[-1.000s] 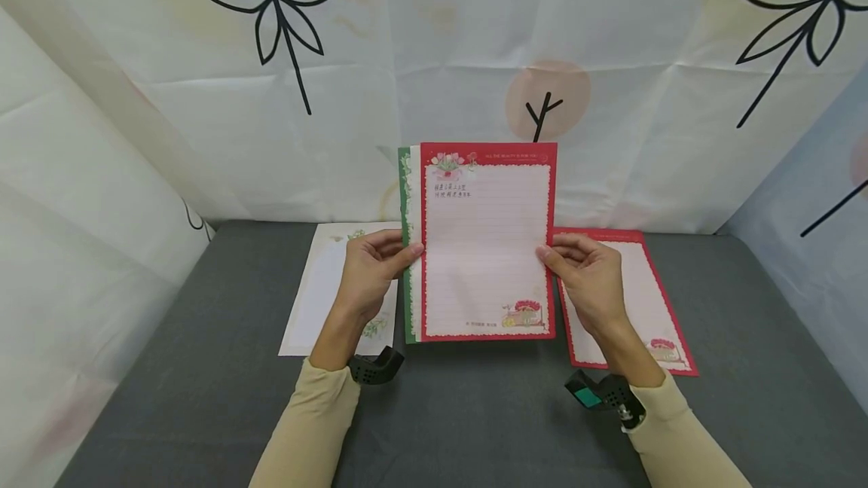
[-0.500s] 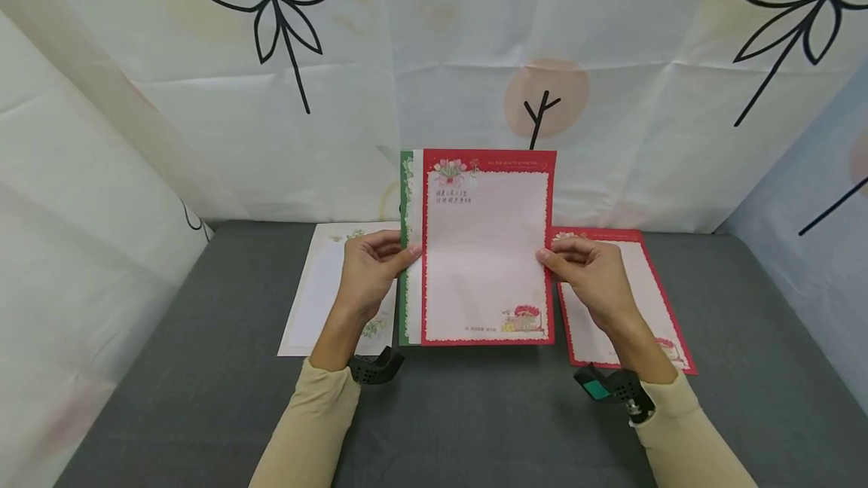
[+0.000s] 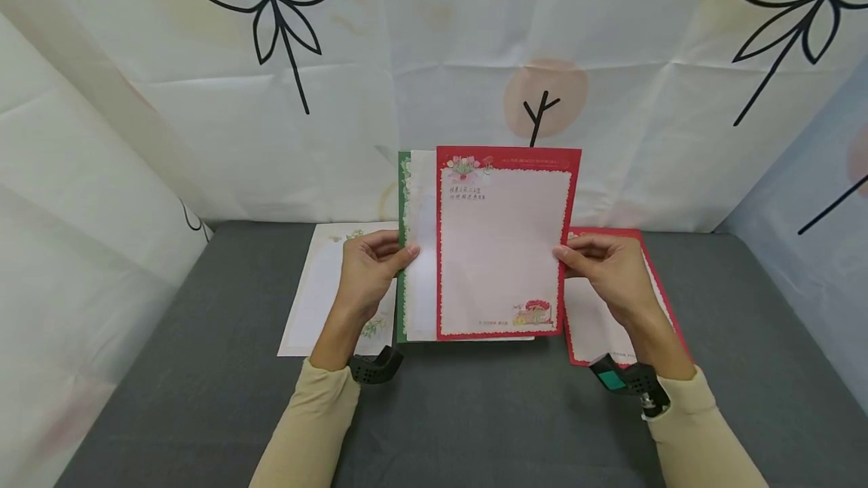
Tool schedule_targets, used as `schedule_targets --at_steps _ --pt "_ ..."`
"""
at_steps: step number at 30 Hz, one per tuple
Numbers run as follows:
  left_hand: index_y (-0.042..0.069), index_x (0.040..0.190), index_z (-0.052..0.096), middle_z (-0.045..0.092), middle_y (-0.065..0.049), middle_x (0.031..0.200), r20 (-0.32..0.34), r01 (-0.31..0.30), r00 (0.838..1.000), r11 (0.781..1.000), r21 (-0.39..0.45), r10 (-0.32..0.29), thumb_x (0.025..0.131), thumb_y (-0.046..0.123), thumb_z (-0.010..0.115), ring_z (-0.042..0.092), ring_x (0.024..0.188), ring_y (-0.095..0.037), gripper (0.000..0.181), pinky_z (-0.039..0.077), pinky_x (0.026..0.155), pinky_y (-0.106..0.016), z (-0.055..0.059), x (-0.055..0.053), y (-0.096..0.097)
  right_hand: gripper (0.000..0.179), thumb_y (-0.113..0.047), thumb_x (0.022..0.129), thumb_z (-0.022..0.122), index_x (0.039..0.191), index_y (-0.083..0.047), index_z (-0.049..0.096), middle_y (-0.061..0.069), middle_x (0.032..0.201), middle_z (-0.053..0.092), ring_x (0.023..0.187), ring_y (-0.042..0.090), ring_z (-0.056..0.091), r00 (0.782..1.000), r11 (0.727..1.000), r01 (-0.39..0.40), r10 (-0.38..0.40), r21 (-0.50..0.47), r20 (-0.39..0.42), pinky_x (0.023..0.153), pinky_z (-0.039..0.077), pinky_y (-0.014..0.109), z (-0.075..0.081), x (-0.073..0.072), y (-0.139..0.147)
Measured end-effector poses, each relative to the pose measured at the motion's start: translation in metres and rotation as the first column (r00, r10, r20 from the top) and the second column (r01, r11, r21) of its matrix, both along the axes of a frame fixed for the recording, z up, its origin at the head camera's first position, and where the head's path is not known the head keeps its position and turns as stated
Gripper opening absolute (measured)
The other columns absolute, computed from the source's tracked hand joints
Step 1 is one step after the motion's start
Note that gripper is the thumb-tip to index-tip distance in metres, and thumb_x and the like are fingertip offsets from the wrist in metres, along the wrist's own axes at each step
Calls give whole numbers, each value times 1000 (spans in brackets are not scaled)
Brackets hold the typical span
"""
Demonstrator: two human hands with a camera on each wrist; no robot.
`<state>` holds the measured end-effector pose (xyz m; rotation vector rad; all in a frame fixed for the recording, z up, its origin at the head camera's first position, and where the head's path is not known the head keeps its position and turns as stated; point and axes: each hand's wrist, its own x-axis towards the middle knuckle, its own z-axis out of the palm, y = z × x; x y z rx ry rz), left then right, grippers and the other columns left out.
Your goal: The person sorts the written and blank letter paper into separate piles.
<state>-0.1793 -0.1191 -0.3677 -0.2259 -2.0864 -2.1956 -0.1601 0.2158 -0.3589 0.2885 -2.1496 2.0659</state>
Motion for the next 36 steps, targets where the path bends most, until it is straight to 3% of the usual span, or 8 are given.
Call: schedule_targets --at_steps 4,11,21,30,36 --pt "-15 111 69 75 -9 89 1 -8 1000 1000 2 8 88 -8 74 71 78 -9 24 58 70 -24 -2 -1 -1 14 5 90 74 97 16 70 3 82 74 68 13 71 999 999 31 -32 -14 -31 69 60 26 -1 -3 8" --pt "-15 110 69 75 -10 89 14 -19 1000 1000 1 19 88 -8 74 71 77 -9 23 59 70 -24 -2 -1 -1 13 1 89 76 99 10 74 4 86 75 70 12 73 996 995 83 -85 -57 -37 68 59 25 1 -4 21" --pt "-15 111 69 75 -10 89 19 -15 1000 1000 -7 15 89 -7 74 71 77 -10 24 58 69 -24 -1 -1 -1 7 3 89 75 96 4 76 3 84 75 68 11 72 994 993 94 -98 -76 -40 68 59 23 4 -5 43" --pt "-16 112 68 75 -10 89 27 -25 999 1000 -19 26 89 -7 74 70 77 -9 26 57 67 -22 -3 -2 -3 6 -1 91 75 94 -5 78 -3 82 75 67 10 72 987 990 139 -138 -3 78 69 57 17 0 -5 68" --pt "-13 112 69 75 -8 88 27 -36 999 999 -27 36 90 -5 73 70 76 -9 23 57 66 -23 -4 -2 -4 14 -3 93 73 91 -16 79 -7 81 74 67 7 71 980 985 161 -166 58 111 68 56 15 -6 -6 82"
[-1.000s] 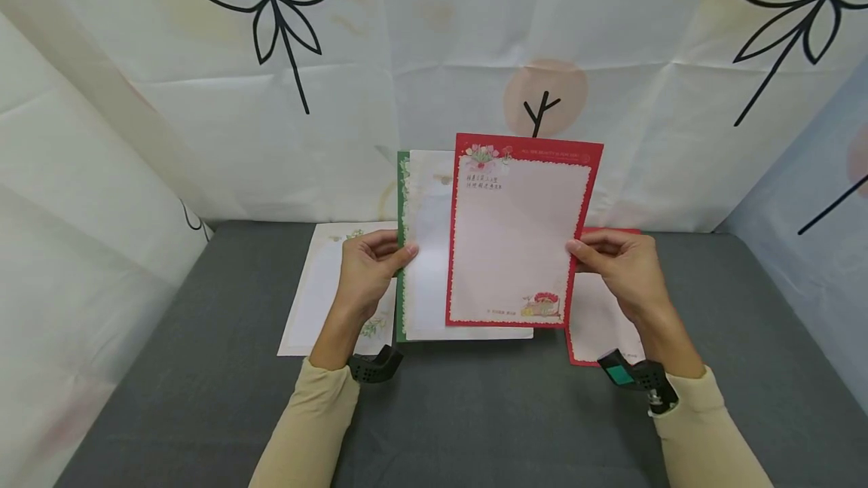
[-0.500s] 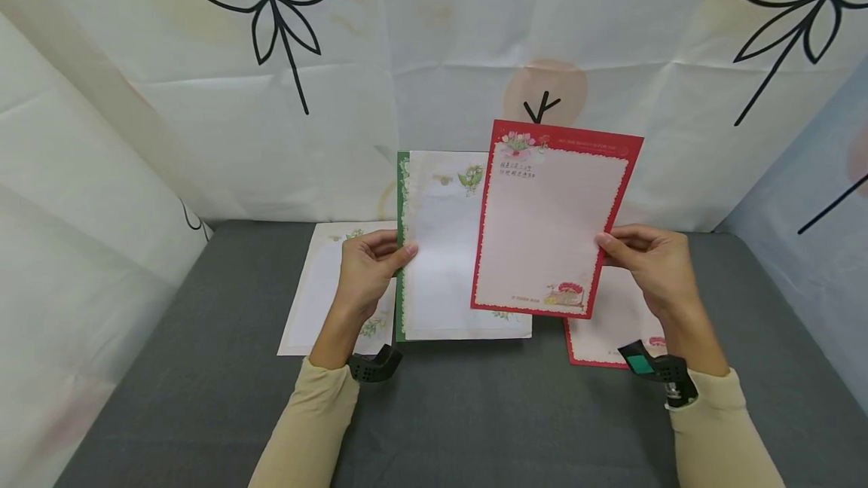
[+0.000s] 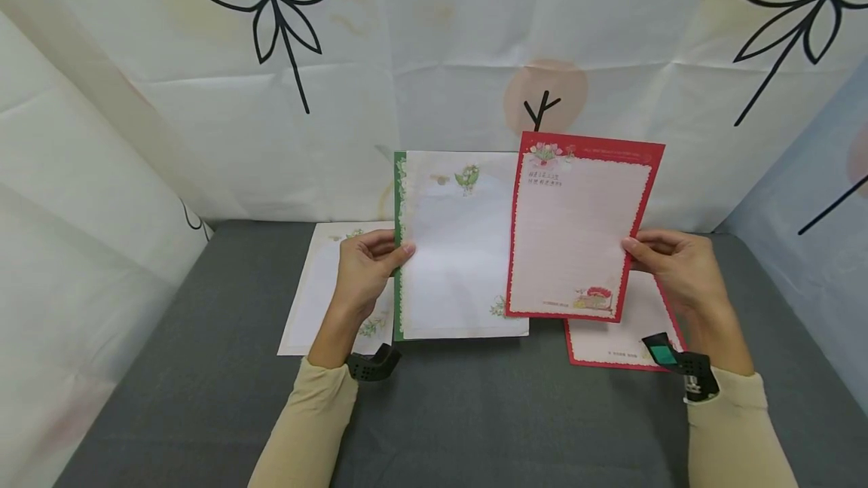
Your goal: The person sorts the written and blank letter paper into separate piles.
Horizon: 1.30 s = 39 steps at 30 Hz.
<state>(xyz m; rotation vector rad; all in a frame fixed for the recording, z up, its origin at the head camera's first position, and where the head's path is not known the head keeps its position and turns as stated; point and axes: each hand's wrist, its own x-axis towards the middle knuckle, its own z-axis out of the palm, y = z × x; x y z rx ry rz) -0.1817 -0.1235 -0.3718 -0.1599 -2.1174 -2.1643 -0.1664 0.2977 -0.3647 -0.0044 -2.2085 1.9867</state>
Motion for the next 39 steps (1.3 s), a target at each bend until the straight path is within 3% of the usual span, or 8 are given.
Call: schedule_targets --at_steps 9,12,16,19,24,30,34,39 --pt "-13 109 70 75 -7 87 -9 -25 1000 1000 0 25 90 -8 73 70 74 -9 20 57 64 -22 0 -2 -4 16 -15 98 70 92 -30 74 -18 81 70 69 1 70 992 976 14 -41 216 120 70 53 10 -7 1 21" --pt "-14 109 70 75 -8 87 -10 -28 1000 1000 2 28 90 -8 72 70 73 -9 20 57 63 -22 1 -1 -5 5 -20 98 70 99 -19 75 -20 81 69 70 1 70 984 961 2 -50 276 168 70 53 11 -10 1 26" --pt "-14 109 70 75 -8 86 -9 -29 1000 1000 4 29 90 -7 73 70 73 -9 21 57 63 -22 1 -1 -6 32 -24 98 71 112 5 70 -20 81 69 72 2 70 976 943 -30 -44 332 213 69 54 14 -15 0 31" --pt "-14 110 70 75 -9 86 -6 -32 999 999 6 32 90 -7 73 70 73 -9 21 57 63 -22 1 -2 -7 44 -25 98 71 118 14 64 -19 81 69 72 2 69 970 931 -47 -45 363 240 68 55 16 -17 0 34" --pt "-14 110 70 75 -9 87 -7 -38 999 999 3 38 90 -7 73 70 73 -8 22 56 62 -22 2 -2 -7 56 -31 99 69 126 16 59 -9 86 73 73 1 68 955 900 -69 -66 431 291 68 55 20 -21 1 39" --pt "-15 110 69 75 -7 85 -9 -37 999 999 5 37 89 -9 73 70 72 -8 22 56 61 -21 2 -2 -8 64 -41 98 68 131 14 58 11 99 75 79 10 71 918 854 -112 -107 508 382 72 51 28 -27 0 44" --pt "-15 110 69 75 -4 84 -6 -37 999 999 7 37 89 -8 73 70 71 -8 23 56 61 -21 2 -3 -8 63 -39 98 68 130 15 59 11 96 74 79 17 71 901 854 -123 -117 505 417 72 49 32 -30 0 46" --pt "-14 111 69 75 -5 85 -1 -40 999 999 6 40 89 -9 73 70 71 -8 23 56 61 -21 1 -3 -9 57 -32 98 70 124 18 60 8 89 72 73 15 70 905 842 -101 -144 530 401 64 54 26 -29 1 45"
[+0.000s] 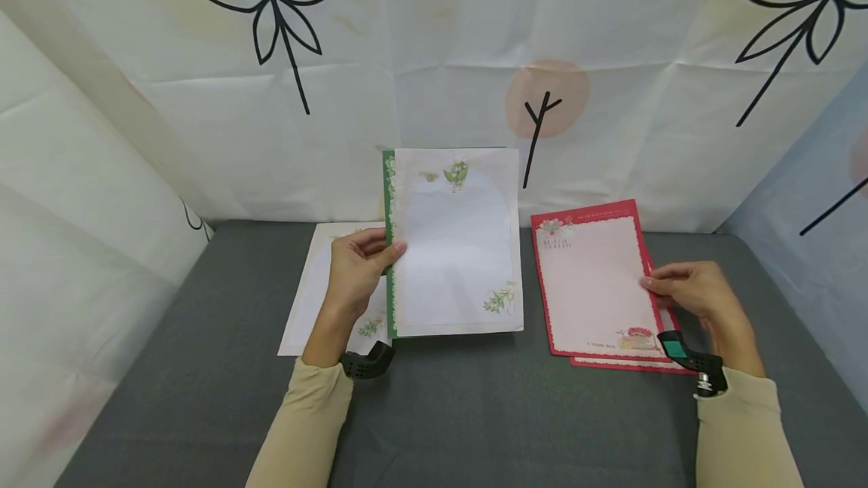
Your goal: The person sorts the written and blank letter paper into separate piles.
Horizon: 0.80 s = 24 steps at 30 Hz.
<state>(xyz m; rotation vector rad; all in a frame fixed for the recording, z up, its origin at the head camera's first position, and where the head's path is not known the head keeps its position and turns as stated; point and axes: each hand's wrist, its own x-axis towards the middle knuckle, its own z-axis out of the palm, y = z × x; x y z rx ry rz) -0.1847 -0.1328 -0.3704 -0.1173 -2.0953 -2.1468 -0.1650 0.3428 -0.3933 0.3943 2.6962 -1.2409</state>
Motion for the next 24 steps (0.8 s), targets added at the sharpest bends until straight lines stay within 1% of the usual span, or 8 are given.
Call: schedule_targets --at_steps 4,8,11,14,17,19,21,24 --pt "-14 111 69 75 -2 84 1 -3 1000 1000 0 3 89 -8 73 69 71 -8 23 56 61 -21 -1 0 0 53 -27 97 71 124 18 60 12 91 70 71 14 69 999 999 39 -39 30 22 61 55 26 2 0 1" --pt "-14 111 69 75 -5 85 4 -5 1000 1000 -3 5 89 -8 73 70 71 -9 23 56 62 -22 -1 -1 0 51 -26 96 72 125 16 60 22 100 67 76 20 67 992 993 92 -98 79 74 67 52 34 4 2 3" --pt "-14 111 69 76 -10 88 5 -7 1000 1000 -3 7 90 -8 73 70 72 -9 23 57 62 -22 -2 -1 0 50 -25 96 72 125 14 60 26 105 65 87 30 63 984 985 134 -145 113 100 73 49 42 5 3 5" --pt "-15 111 69 76 -10 89 6 -5 1000 1000 -6 5 90 -8 73 70 73 -8 23 57 63 -22 -2 0 0 51 -24 95 72 127 14 60 27 105 64 101 43 53 977 978 161 -178 135 120 75 46 49 7 4 7" --pt "-15 111 69 76 -7 87 5 -4 1000 1000 -4 4 89 -8 73 71 73 -8 23 57 63 -22 -1 0 0 50 -23 95 71 127 14 60 29 106 62 111 50 43 974 974 169 -189 151 128 74 45 50 8 4 8" --pt "-14 111 69 75 -4 86 5 -3 1000 1000 -2 3 89 -8 73 70 73 -8 23 57 63 -22 -1 0 0 50 -23 95 71 127 14 59 29 108 59 113 52 41 972 973 172 -193 155 134 74 47 52 9 5 9" --pt "-14 111 69 75 -4 85 5 -3 1000 1000 0 3 89 -8 73 70 73 -9 23 56 62 -22 0 1 0 49 -22 95 72 126 14 60 32 108 58 115 54 37 973 972 165 -188 164 132 76 47 55 10 5 11" --pt "-14 111 69 75 -4 85 8 -4 1000 1000 -2 4 89 -8 73 70 74 -9 23 56 63 -22 1 1 1 49 -23 95 71 126 14 60 32 107 57 116 56 36 971 970 166 -192 176 140 78 47 58 12 5 12"
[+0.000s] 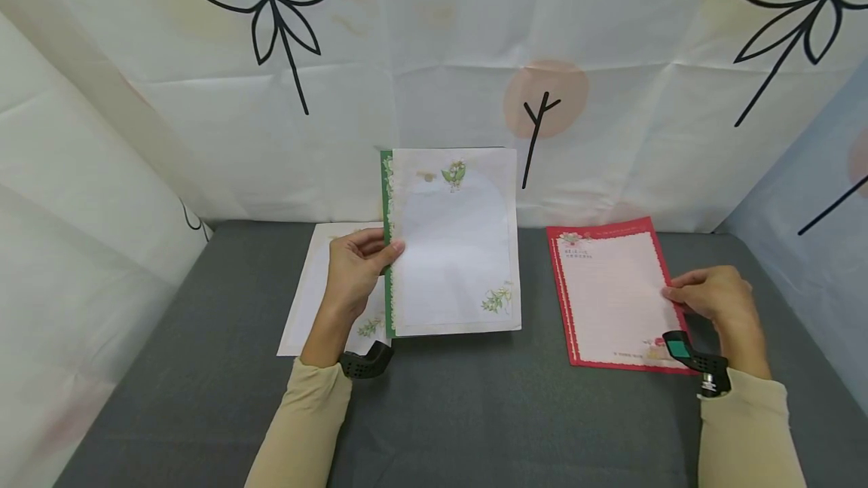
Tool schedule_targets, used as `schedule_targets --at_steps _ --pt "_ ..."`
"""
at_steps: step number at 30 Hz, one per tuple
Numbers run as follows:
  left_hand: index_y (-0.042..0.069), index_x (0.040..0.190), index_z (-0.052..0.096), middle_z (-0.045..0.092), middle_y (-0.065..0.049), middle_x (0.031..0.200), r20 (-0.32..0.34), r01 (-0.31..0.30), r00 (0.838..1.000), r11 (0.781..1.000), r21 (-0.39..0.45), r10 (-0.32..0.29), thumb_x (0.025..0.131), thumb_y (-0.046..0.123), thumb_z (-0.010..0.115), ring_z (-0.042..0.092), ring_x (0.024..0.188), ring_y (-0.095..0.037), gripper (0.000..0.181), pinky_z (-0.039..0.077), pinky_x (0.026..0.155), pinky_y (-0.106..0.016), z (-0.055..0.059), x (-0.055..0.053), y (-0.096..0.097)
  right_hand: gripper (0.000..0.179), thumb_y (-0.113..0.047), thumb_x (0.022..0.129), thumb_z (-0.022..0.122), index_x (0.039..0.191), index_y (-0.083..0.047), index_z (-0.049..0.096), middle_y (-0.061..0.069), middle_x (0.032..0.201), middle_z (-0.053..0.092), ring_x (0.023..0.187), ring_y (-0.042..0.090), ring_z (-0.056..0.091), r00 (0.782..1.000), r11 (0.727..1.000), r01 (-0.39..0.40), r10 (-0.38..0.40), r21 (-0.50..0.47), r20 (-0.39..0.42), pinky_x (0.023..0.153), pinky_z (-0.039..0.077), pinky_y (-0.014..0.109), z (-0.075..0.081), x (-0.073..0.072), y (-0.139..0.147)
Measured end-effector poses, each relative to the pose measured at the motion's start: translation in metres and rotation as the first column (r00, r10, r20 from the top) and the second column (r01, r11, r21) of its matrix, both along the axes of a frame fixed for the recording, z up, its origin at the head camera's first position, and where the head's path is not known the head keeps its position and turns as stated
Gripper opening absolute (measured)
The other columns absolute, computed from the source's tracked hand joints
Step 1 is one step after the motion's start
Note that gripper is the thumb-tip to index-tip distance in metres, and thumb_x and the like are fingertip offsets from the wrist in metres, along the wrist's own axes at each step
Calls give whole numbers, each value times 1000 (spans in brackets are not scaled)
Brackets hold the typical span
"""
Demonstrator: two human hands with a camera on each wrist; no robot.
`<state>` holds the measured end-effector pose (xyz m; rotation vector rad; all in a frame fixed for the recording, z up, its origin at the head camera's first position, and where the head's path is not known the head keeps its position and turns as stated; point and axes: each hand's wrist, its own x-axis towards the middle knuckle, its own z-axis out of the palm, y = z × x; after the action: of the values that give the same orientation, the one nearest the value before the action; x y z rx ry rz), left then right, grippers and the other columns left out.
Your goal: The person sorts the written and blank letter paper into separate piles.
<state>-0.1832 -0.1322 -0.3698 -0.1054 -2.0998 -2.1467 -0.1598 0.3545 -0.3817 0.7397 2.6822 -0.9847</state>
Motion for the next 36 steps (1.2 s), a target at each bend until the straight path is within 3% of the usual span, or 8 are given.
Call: schedule_targets --at_steps 12,20,27,36 --pt "-12 111 70 76 -9 88 -20 -2 1000 1000 -15 1 89 -8 73 71 73 -9 23 56 62 -22 0 1 1 49 -22 96 70 125 15 59 32 105 54 114 56 36 999 998 18 -20 58 38 75 48 58 2 -1 1" --pt "-13 111 70 76 -9 88 -14 -3 1000 1000 -16 3 89 -8 73 70 73 -9 23 56 62 -22 1 1 1 49 -24 94 72 123 15 61 28 95 63 110 54 40 999 999 -6 3 53 45 75 46 58 4 -2 0" --pt "-13 112 70 75 -7 88 -11 0 1000 1000 -18 0 90 -8 73 70 72 -8 23 55 62 -21 1 1 1 49 -23 93 74 121 16 62 20 82 70 109 53 46 999 998 -15 13 55 39 78 43 60 4 -4 -3" --pt "-13 112 70 75 -6 87 -1 1 1000 1000 -17 -1 90 -7 73 69 72 -8 23 54 61 -21 2 2 1 43 -21 91 75 112 15 67 19 78 68 107 52 45 1000 996 6 -6 85 -1 73 43 55 6 -1 -5"
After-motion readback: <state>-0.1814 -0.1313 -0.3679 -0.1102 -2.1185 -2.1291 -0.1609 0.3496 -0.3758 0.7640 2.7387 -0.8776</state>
